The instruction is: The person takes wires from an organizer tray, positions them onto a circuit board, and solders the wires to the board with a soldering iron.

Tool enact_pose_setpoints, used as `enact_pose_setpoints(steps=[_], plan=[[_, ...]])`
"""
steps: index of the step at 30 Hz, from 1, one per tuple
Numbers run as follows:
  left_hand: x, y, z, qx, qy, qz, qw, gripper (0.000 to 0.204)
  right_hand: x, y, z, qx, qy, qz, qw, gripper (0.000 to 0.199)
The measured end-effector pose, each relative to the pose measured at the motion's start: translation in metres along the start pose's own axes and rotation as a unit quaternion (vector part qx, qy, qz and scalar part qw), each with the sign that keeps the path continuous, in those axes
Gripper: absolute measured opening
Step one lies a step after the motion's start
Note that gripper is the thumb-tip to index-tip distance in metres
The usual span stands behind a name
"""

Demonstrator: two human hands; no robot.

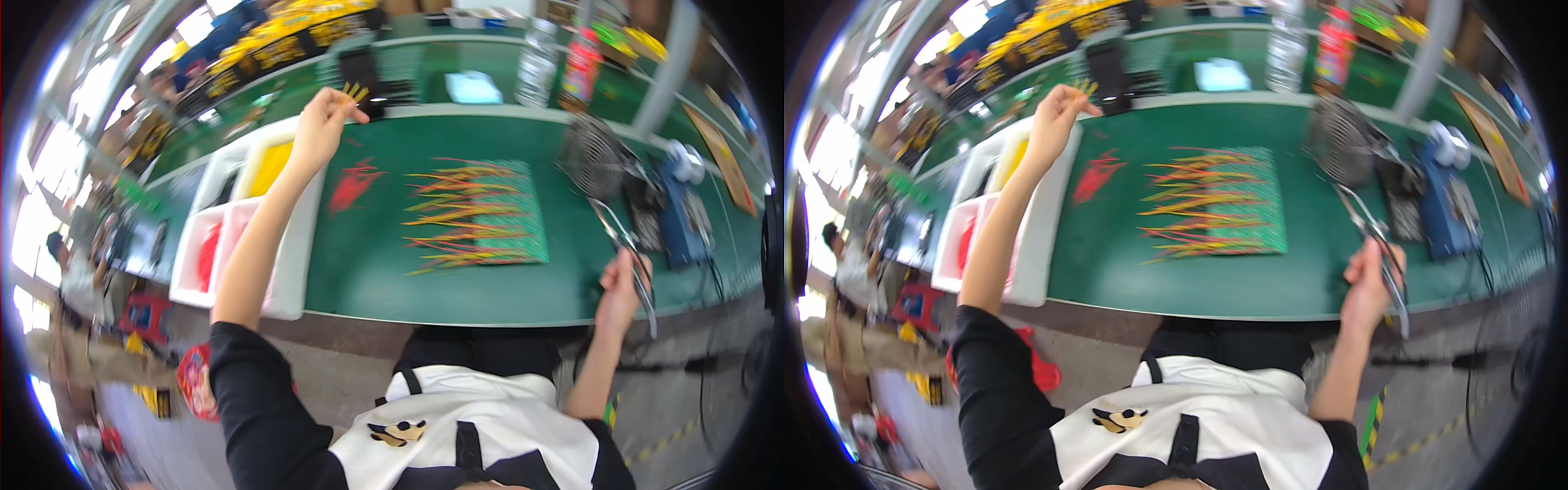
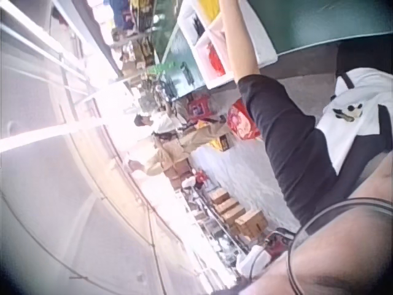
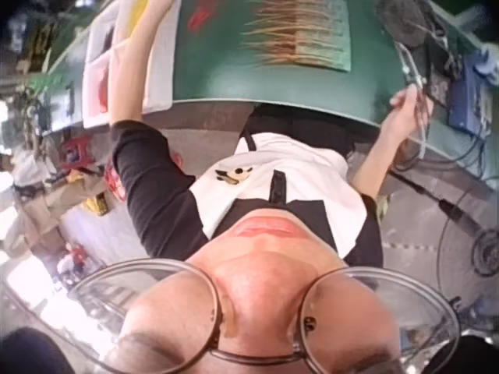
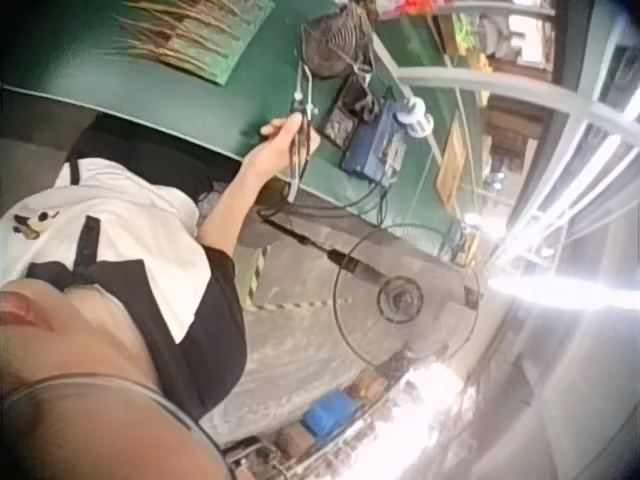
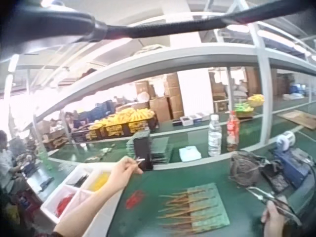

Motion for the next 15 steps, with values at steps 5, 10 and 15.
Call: enact_pose_setpoints(steps=[5,10,15], plan=[[0.027,0.010,0.137,-0.161,-0.133,-0.020,0.978,0.015,0.002,-0.002,-0.003,-0.012,-0.015,-0.005,1.000,0.010],[0.023,0.031,0.206,-0.184,-0.132,0.004,0.974,0.015,0.002,-0.003,-0.008,-0.020,-0.020,0.000,1.000,0.015],[0.049,0.061,0.202,-0.150,-0.098,0.007,0.984,0.017,0.000,-0.002,-0.009,-0.028,-0.017,0.007,0.999,0.015]])
Point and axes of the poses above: each hand's wrist, its own y-axis away from the middle knuckle, its own z-axis out of the palm, x = y × z, the point moved 6 cm from there along -y, towards the middle knuckle, and after that the axes turned 4 degrees about x, right-handed, at the moved point
